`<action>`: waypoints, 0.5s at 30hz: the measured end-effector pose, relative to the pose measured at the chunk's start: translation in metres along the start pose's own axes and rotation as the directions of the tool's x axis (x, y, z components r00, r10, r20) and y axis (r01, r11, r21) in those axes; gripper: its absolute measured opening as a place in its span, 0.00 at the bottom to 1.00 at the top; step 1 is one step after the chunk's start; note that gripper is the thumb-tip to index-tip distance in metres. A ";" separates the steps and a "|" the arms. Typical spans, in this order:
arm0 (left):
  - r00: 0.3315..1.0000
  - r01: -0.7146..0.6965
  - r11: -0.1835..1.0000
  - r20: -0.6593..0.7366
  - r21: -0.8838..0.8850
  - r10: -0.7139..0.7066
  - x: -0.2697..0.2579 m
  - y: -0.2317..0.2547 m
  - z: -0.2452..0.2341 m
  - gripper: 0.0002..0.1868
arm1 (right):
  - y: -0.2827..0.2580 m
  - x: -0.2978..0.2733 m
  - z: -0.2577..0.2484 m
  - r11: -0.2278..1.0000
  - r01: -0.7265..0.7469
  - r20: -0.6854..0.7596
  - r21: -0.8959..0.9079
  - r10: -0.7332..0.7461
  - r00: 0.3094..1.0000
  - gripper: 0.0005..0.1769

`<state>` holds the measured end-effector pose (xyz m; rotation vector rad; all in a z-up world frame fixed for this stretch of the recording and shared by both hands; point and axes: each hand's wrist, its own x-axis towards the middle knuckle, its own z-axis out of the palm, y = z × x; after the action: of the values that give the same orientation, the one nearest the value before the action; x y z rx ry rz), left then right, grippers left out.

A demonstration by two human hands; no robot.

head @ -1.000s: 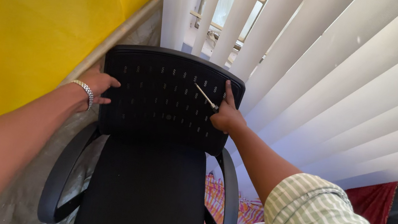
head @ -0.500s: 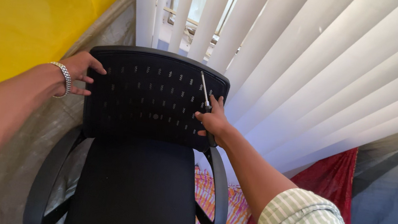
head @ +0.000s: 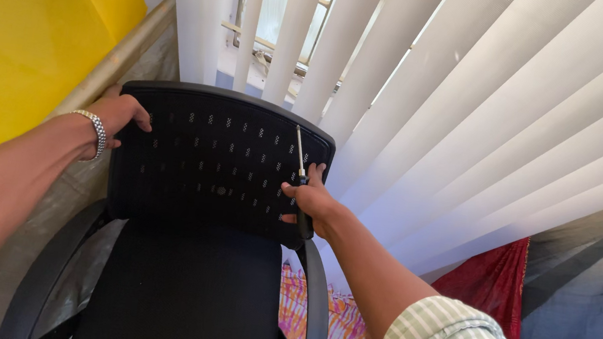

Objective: The person uses a screwdriver to tighten screws on the armrests of a black office chair. They work on both sides, then flip the chair to check the seat and backrest before setting it upright.

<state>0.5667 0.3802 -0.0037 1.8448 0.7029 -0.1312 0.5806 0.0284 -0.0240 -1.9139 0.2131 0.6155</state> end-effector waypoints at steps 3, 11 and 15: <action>0.999 0.025 0.999 -0.031 -0.019 -0.026 -0.002 0.003 0.006 0.54 | -0.001 0.007 -0.004 1.000 -0.016 0.012 0.004 0.016 1.000 0.54; 0.999 -0.009 0.999 0.050 -0.052 0.012 -0.002 -0.003 0.019 0.48 | -0.006 0.029 -0.024 1.000 -0.001 -0.020 0.012 0.001 1.000 0.53; 0.998 0.027 0.992 0.063 -0.123 -0.020 -0.008 -0.001 0.025 0.57 | -0.005 0.035 -0.040 0.995 -0.021 -0.023 0.098 0.024 0.999 0.45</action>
<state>0.5659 0.3551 -0.0115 1.7069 0.6748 -0.1561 0.6255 -0.0009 -0.0259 -1.8275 0.2757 0.5868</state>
